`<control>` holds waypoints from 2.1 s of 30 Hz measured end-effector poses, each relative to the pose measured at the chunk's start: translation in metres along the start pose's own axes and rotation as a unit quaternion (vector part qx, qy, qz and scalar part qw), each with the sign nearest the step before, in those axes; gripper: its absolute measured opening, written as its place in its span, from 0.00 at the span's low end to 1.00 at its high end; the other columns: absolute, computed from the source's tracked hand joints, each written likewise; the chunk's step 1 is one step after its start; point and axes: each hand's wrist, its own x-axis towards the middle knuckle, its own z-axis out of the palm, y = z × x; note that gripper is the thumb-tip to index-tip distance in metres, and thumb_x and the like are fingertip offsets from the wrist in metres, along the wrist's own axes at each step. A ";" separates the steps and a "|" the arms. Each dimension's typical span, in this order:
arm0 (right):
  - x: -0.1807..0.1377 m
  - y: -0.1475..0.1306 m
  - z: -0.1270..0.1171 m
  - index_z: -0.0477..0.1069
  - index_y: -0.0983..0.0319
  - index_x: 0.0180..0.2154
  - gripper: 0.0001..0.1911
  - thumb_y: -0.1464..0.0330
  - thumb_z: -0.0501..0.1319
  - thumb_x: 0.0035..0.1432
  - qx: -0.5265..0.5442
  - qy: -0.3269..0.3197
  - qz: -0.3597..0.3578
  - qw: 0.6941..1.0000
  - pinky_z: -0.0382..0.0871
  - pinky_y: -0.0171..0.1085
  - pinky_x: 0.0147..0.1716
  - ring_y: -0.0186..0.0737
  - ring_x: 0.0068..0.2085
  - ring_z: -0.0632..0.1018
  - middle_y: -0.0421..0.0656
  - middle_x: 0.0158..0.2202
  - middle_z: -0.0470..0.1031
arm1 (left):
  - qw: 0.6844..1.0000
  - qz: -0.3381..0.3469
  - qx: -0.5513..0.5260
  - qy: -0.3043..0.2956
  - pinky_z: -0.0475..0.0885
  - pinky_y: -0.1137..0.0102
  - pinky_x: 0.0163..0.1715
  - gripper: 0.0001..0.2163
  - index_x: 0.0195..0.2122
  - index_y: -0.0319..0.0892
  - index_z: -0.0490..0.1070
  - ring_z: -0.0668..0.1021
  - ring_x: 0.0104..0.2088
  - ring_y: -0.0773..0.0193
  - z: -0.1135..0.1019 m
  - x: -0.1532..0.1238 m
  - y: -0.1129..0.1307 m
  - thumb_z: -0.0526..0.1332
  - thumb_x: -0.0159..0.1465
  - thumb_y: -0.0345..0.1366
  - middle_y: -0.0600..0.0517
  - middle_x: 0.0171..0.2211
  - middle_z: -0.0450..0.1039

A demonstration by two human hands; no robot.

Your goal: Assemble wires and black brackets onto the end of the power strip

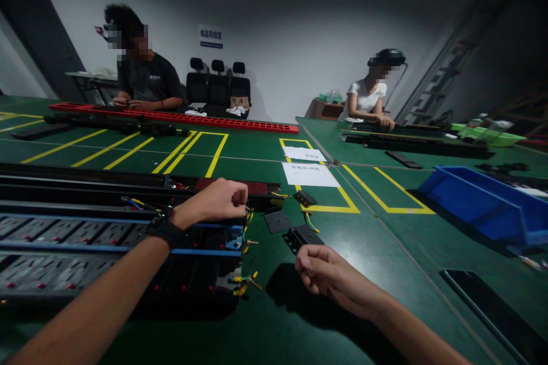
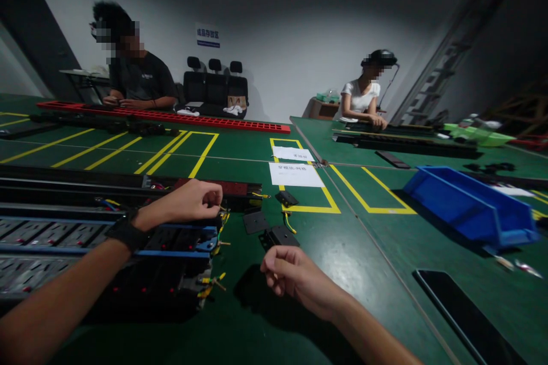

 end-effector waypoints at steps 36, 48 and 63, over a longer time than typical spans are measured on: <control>0.001 -0.001 0.003 0.73 0.62 0.31 0.23 0.51 0.77 0.53 -0.045 0.001 0.025 0.999 0.58 0.28 0.24 0.26 0.24 0.67 0.37 0.25 0.71 | 0.995 -0.002 0.096 0.039 0.63 0.71 0.30 0.11 0.36 0.42 0.80 0.77 0.29 0.66 0.013 0.000 -0.006 0.58 0.63 0.37 0.49 0.30 0.80; 0.002 0.002 0.002 0.74 0.62 0.31 0.25 0.48 0.77 0.49 -0.059 0.011 0.022 0.998 0.59 0.28 0.24 0.27 0.23 0.67 0.38 0.25 0.71 | 0.994 -0.014 0.103 0.037 0.62 0.73 0.27 0.10 0.34 0.42 0.80 0.78 0.28 0.66 0.013 -0.001 -0.006 0.59 0.62 0.37 0.50 0.29 0.81; 0.005 0.004 0.002 0.74 0.61 0.30 0.27 0.46 0.78 0.46 -0.068 0.028 0.026 0.997 0.60 0.26 0.23 0.27 0.24 0.67 0.38 0.26 0.70 | 0.993 -0.084 0.083 0.031 0.68 0.68 0.32 0.09 0.34 0.46 0.82 0.82 0.34 0.59 0.015 -0.001 -0.005 0.62 0.57 0.36 0.49 0.34 0.84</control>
